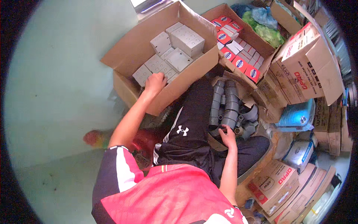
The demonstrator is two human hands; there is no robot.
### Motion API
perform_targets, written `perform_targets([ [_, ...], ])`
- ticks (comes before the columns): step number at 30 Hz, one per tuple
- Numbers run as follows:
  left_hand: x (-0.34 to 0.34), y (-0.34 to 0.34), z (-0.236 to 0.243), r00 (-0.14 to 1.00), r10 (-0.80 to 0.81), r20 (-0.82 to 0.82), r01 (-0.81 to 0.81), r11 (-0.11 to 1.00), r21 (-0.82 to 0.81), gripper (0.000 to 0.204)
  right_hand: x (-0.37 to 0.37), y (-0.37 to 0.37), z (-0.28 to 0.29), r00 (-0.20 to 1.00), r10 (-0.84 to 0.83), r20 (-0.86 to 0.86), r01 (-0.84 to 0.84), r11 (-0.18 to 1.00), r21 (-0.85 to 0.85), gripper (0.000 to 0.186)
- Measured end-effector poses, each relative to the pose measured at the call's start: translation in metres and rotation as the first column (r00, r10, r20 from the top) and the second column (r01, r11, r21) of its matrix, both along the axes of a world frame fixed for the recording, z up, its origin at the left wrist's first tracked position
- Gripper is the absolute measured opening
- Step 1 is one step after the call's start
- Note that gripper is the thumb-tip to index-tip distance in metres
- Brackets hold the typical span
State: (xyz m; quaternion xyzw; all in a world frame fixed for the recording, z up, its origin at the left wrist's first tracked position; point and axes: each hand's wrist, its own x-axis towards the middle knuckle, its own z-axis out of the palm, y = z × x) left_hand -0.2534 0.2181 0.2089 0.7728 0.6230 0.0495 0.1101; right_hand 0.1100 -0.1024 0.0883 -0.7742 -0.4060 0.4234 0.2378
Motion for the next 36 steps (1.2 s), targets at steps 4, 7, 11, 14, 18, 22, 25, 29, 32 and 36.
perform_targets([
  [4,0.052,-0.046,0.074,0.815,0.000,0.580,-0.067,0.993,0.095,0.025,-0.007,0.015,0.000,0.984,-0.099,-0.148,0.112,0.990,0.085,0.042],
  [7,0.108,-0.097,0.087,0.616,-0.321,0.720,0.130,0.942,0.308,0.015,-0.016,0.027,0.004,0.938,-0.182,-0.296,0.224,0.968,0.116,0.049],
  [11,0.184,-0.168,0.057,0.394,-0.314,0.864,0.505,0.859,0.082,0.015,-0.028,0.027,0.025,0.406,-0.020,-0.914,0.462,0.867,0.186,0.086],
  [14,0.222,-0.193,0.027,0.488,-0.469,0.736,0.642,0.764,0.061,0.018,-0.028,0.013,0.041,-0.026,0.019,-0.999,0.528,0.849,0.002,0.093],
  [18,0.222,-0.152,0.013,0.378,-0.905,0.197,0.855,0.422,0.300,0.016,-0.023,-0.003,0.046,-0.169,-0.110,-0.980,0.567,0.802,-0.187,0.062],
  [22,0.188,-0.044,0.030,0.697,-0.658,-0.285,0.696,0.525,0.490,0.010,0.006,-0.011,0.044,0.134,-0.273,-0.952,0.711,0.696,-0.099,0.043],
  [25,0.127,0.050,0.026,0.743,-0.610,0.276,0.319,0.685,0.655,0.025,0.023,-0.006,0.038,0.144,-0.293,-0.945,0.859,0.510,-0.027,0.032],
  [29,0.034,0.114,-0.030,0.931,-0.353,-0.087,0.359,0.932,0.054,0.049,0.018,0.011,0.019,0.271,-0.476,-0.837,0.811,0.581,-0.069,0.031],
  [32,0.011,0.119,-0.079,0.848,-0.425,-0.317,0.456,0.889,0.027,0.049,0.003,0.019,0.003,0.579,-0.465,-0.670,0.672,0.737,0.068,0.047],
  [36,0.027,0.129,-0.102,0.813,-0.395,-0.427,0.452,0.891,0.038,0.033,-0.001,0.016,-0.007,0.783,-0.387,-0.487,0.521,0.835,0.175,0.032],
])
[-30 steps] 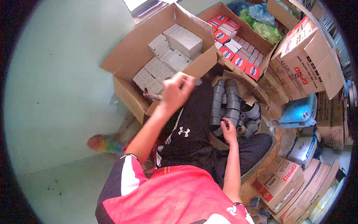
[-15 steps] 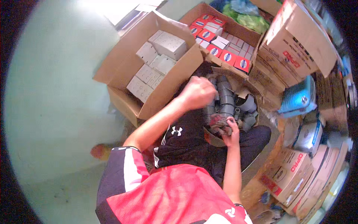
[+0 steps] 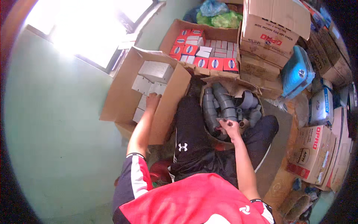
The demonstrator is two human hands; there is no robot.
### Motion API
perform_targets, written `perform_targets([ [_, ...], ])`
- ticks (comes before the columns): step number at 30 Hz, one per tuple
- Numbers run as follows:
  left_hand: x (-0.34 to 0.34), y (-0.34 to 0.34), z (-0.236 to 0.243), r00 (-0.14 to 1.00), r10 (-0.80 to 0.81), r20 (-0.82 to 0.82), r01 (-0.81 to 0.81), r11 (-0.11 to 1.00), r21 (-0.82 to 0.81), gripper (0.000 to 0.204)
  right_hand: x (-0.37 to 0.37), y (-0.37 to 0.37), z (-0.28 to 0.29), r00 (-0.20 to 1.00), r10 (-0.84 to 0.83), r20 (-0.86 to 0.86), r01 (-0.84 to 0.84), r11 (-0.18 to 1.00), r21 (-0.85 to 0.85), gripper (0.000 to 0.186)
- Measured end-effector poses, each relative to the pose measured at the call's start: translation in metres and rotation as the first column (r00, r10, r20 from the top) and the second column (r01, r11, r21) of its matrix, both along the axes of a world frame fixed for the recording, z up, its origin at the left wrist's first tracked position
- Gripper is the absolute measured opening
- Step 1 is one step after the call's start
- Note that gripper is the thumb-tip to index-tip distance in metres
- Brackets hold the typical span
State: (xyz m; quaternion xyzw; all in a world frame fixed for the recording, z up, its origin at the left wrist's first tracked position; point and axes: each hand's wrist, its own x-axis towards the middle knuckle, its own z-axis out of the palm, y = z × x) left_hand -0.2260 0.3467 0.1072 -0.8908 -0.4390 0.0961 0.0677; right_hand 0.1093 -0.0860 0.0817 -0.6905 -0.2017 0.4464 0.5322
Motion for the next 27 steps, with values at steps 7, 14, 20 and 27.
perform_targets([
  [7,0.011,0.004,-0.013,0.998,0.061,0.021,-0.058,0.991,-0.124,0.038,0.006,0.004,-0.012,0.974,-0.202,-0.099,0.212,0.972,0.104,0.071],
  [14,0.002,-0.008,-0.005,0.982,0.037,-0.186,-0.066,0.986,-0.156,0.034,-0.001,0.007,-0.015,0.911,0.033,-0.412,-0.018,0.999,0.040,0.023],
  [20,-0.014,-0.038,0.051,0.887,0.135,0.441,-0.137,0.990,-0.027,0.022,-0.004,0.003,0.015,0.874,-0.114,-0.471,0.160,0.985,0.058,0.032],
  [27,0.006,-0.125,0.146,0.056,0.186,0.981,-0.068,0.981,-0.182,0.019,0.016,0.004,0.018,0.785,-0.326,-0.527,0.470,0.867,0.164,0.047],
])
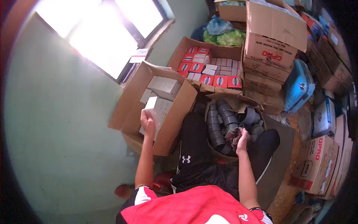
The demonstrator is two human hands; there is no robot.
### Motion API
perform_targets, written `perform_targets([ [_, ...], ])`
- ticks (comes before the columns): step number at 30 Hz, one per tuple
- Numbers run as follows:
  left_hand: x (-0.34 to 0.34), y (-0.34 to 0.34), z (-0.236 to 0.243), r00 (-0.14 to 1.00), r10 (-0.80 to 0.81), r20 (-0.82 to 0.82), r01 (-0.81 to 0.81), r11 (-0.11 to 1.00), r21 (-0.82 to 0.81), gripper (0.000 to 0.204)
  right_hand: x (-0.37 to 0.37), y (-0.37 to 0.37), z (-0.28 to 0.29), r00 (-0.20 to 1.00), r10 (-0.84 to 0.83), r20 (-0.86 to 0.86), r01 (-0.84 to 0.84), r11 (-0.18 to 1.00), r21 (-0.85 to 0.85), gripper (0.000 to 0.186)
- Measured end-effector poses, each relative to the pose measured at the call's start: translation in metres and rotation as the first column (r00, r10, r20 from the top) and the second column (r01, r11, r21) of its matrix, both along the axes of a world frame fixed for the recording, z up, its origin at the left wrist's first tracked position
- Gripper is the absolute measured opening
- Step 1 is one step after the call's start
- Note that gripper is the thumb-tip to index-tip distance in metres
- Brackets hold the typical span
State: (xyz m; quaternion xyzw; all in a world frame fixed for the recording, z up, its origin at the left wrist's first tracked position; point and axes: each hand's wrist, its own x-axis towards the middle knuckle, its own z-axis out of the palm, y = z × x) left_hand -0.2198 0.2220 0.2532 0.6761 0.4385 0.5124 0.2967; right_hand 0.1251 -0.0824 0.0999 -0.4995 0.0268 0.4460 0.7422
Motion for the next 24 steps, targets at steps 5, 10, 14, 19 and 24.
perform_targets([
  [5,0.072,-0.110,0.009,0.920,-0.043,0.389,0.127,0.973,-0.194,0.027,-0.007,0.016,0.038,0.975,-0.103,0.197,0.072,0.985,0.155,0.049],
  [10,0.169,-0.182,-0.062,0.767,-0.031,0.641,0.476,0.698,-0.536,0.037,-0.036,0.018,0.104,0.611,-0.236,0.756,0.148,0.972,0.184,0.039],
  [14,0.196,-0.222,-0.143,0.614,0.242,0.752,0.722,0.213,-0.658,0.036,-0.067,-0.004,0.113,-0.135,0.341,0.930,-0.151,0.921,-0.360,0.048],
  [19,0.196,-0.239,-0.195,0.724,0.298,0.622,0.658,-0.029,-0.752,0.045,-0.060,-0.025,0.072,-0.168,0.705,0.689,-0.175,0.667,-0.724,0.049],
  [24,0.201,-0.235,-0.198,0.739,0.201,0.643,0.660,-0.028,-0.750,0.050,-0.036,-0.021,0.048,-0.108,0.489,0.866,-0.208,0.840,-0.501,0.046],
])
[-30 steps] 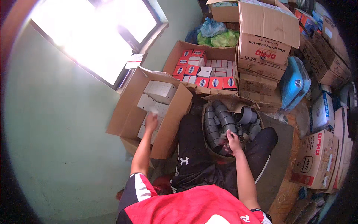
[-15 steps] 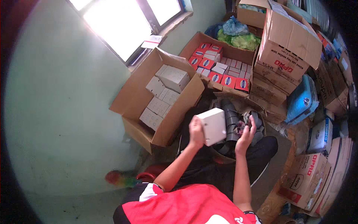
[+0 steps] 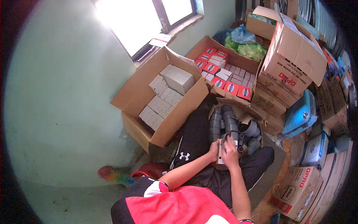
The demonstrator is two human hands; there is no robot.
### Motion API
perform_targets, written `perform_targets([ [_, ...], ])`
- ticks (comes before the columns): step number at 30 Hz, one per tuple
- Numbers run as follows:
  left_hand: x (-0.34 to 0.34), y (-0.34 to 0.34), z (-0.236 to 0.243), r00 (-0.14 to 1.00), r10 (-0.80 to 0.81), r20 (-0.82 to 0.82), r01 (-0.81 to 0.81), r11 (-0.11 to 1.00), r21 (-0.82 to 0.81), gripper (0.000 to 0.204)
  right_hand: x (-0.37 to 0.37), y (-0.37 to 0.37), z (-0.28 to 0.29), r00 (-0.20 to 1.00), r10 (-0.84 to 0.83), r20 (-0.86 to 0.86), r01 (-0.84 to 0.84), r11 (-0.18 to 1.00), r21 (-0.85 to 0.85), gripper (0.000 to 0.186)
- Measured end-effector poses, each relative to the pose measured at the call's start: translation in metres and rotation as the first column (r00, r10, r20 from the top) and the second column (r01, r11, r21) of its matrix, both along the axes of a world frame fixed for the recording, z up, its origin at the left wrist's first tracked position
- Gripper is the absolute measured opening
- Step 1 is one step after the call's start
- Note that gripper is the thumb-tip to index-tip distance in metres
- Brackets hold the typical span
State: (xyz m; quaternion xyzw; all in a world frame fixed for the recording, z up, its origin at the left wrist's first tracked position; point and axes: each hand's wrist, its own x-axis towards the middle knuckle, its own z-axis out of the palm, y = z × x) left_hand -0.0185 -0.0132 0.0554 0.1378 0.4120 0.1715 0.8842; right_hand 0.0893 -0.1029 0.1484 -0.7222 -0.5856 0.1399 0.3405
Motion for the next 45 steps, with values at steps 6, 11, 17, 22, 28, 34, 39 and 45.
perform_targets([
  [6,-0.002,0.002,-0.005,0.998,-0.051,-0.035,0.049,0.997,-0.057,0.047,-0.009,0.003,0.013,0.985,-0.146,0.088,0.144,0.989,0.027,0.049],
  [11,0.001,0.004,-0.012,0.984,0.174,-0.034,-0.177,0.973,-0.147,0.046,-0.023,-0.006,0.019,0.946,0.265,0.186,-0.231,0.955,-0.184,0.058],
  [17,0.010,-0.002,-0.008,0.998,-0.055,-0.039,0.057,0.995,0.079,0.044,-0.014,-0.007,0.011,0.943,-0.055,0.328,0.036,0.997,0.062,0.054],
  [22,0.008,0.006,0.000,0.985,0.173,0.007,-0.171,0.978,-0.116,0.044,-0.015,-0.006,0.008,0.958,0.244,0.149,-0.266,0.951,0.157,0.057],
  [28,0.007,0.002,0.007,0.996,-0.054,-0.070,0.051,0.998,-0.041,0.051,-0.015,-0.006,0.013,0.940,0.032,0.340,-0.007,0.997,-0.073,0.056],
  [34,0.004,0.013,0.011,0.997,-0.066,0.041,0.068,0.997,-0.047,0.054,-0.013,-0.013,0.020,0.992,0.036,0.125,-0.047,0.995,0.086,0.056],
  [39,0.003,0.011,0.012,0.998,0.008,-0.059,-0.016,0.989,-0.144,0.054,-0.016,-0.009,0.012,0.928,0.226,0.297,-0.226,0.973,-0.032,0.055],
  [45,0.000,0.013,0.000,0.998,-0.057,0.014,0.057,0.998,0.000,0.055,-0.013,-0.004,0.016,0.975,-0.066,0.211,0.047,0.994,0.094,0.050],
])
